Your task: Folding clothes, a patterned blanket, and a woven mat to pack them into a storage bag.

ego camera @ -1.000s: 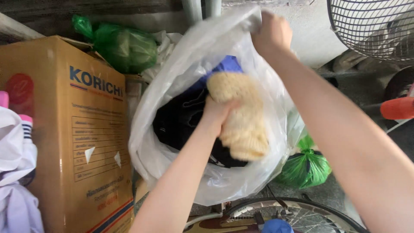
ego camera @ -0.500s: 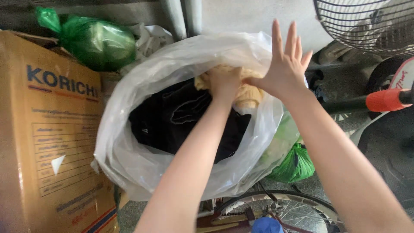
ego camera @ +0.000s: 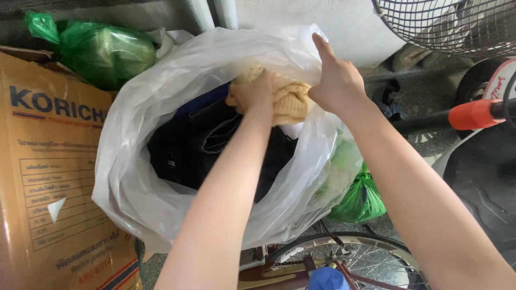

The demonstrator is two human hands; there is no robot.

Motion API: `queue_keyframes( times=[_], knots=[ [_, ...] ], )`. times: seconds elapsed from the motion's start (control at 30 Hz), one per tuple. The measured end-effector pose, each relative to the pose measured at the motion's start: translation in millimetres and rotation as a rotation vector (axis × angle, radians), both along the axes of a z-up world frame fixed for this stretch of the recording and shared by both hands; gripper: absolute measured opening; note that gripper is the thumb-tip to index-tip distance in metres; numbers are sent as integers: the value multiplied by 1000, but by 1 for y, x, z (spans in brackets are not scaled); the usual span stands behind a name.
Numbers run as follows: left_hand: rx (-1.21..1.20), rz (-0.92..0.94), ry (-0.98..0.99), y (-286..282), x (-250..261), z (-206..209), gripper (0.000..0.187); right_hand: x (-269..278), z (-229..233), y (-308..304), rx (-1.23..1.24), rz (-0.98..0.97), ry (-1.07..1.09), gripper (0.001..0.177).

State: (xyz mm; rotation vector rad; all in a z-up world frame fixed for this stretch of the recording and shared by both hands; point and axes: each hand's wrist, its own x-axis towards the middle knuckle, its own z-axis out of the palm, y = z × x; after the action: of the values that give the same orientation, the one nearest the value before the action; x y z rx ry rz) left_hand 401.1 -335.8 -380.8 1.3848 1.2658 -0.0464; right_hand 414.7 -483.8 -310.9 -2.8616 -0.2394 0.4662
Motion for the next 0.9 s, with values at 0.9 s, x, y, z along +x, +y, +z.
queue_keyframes(
  times=[0.9],
  knots=[
    [-636,-193,-915,6,-23,-108,57,10,-5,-22,319,-167,-50,101]
  ],
)
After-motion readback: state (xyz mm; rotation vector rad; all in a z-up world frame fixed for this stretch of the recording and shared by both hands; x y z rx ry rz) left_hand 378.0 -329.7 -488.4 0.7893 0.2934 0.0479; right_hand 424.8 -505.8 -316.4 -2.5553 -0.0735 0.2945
